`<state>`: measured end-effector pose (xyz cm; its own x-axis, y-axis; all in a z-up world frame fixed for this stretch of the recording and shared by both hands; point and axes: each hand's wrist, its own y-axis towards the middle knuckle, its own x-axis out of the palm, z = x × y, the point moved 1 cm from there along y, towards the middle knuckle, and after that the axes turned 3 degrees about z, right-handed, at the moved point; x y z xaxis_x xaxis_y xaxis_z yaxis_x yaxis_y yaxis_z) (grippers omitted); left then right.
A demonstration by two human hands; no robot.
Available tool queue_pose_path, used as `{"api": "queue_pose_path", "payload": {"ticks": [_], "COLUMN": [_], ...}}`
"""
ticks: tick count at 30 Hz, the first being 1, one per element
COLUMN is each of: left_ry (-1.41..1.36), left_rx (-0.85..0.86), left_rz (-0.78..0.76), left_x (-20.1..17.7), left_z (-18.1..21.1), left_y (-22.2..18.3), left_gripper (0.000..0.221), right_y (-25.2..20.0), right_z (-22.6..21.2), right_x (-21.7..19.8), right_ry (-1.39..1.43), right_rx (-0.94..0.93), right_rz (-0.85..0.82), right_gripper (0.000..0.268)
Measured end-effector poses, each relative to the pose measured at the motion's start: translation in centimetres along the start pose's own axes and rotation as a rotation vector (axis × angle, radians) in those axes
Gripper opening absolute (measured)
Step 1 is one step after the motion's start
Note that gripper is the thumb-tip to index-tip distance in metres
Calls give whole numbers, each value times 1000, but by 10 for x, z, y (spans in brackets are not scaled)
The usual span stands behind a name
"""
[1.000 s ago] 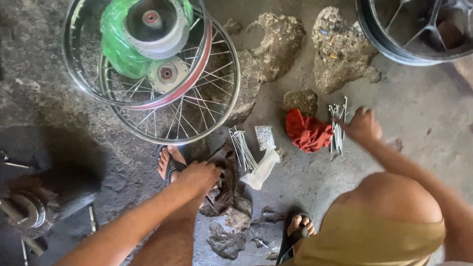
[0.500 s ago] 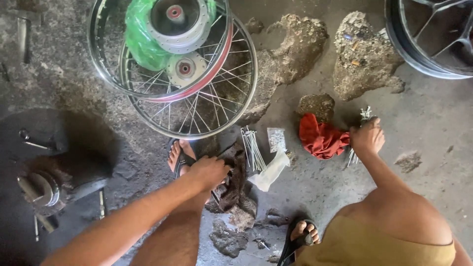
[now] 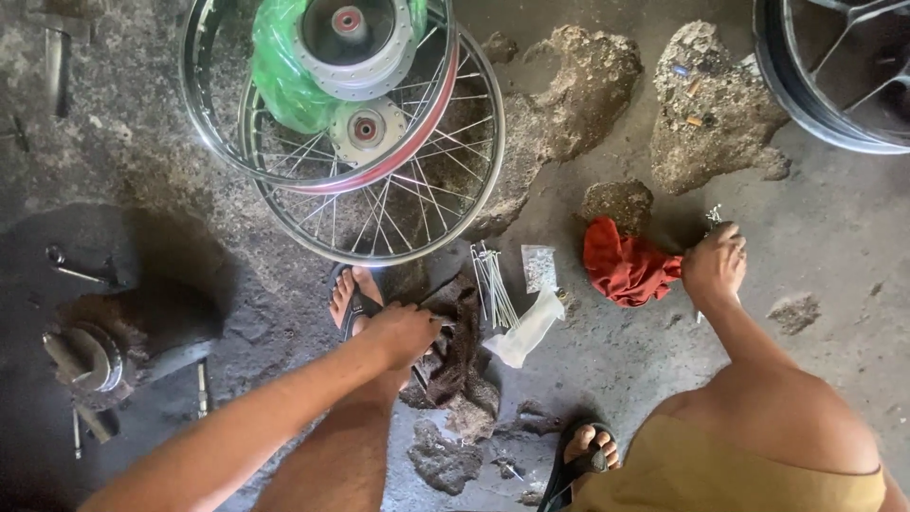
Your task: Sorting and aligning metal spokes in preparation for lacing a motorcycle wheel hub.
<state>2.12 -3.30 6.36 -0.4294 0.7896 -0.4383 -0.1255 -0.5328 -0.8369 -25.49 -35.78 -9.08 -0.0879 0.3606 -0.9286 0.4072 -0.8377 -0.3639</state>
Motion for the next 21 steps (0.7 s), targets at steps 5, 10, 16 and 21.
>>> {"api": "queue_pose_path", "payload": {"ticks": [5,10,16,21], "left_ry": [42,79,135,101], "left_rx": [18,53,91,20], "left_rz": [57,110,124,33], "left_x": [7,17,15,2], "left_z": [-6,-10,-8,-1], "left_y": [5,9,12,10], "left_gripper": [22,21,20,15], "right_y": [2,2,-19,-19], "right_z": [23,24,13,47], "right_x": [1,-29,-47,23], "right_ry": [273,847,1162,1230], "right_rx": [-77,-88,-195,0], "right_rz": [273,680,881,429], "right_gripper": [34,32,14,14]}}
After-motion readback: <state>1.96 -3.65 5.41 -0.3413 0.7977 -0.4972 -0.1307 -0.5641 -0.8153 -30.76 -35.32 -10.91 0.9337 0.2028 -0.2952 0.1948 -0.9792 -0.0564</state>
